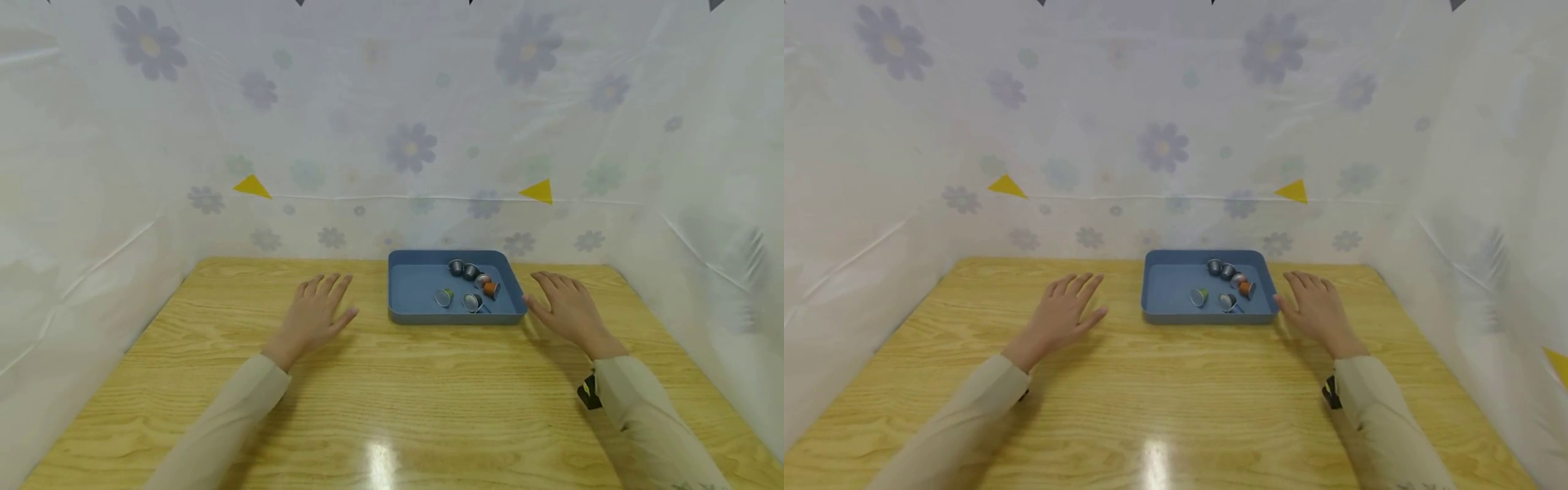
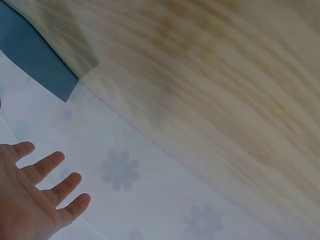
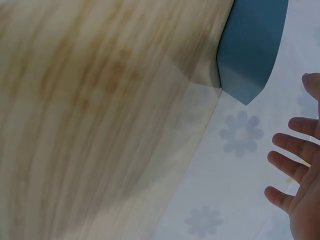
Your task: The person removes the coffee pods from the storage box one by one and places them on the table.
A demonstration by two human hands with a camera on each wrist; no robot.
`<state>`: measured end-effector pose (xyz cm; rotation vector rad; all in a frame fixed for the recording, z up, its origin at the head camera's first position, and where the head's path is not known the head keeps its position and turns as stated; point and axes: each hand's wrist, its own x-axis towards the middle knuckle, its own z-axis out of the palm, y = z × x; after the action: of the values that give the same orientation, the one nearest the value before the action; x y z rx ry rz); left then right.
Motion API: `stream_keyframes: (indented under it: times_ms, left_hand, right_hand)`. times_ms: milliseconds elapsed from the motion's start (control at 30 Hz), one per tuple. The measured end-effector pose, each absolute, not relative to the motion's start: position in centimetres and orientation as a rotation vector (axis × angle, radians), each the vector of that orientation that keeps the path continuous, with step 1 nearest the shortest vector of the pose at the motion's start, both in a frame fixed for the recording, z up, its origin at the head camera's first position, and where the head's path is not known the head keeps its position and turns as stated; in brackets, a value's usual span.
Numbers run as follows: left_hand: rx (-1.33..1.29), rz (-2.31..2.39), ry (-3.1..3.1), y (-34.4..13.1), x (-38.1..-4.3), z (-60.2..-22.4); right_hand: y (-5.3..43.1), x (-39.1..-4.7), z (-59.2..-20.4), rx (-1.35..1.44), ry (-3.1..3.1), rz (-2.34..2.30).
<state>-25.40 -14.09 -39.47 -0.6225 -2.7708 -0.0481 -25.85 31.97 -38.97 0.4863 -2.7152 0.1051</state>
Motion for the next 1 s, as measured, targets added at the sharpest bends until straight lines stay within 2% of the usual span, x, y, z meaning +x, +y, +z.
stream_keyframes:
  times_ms: [1000]
  left_hand:
    - [-0.720, 0.057, -2.777, -7.9, -28.5, -40.6]
  right_hand:
    - [30.3, -28.4, -39.9, 0.536, -2.859, 0.022]
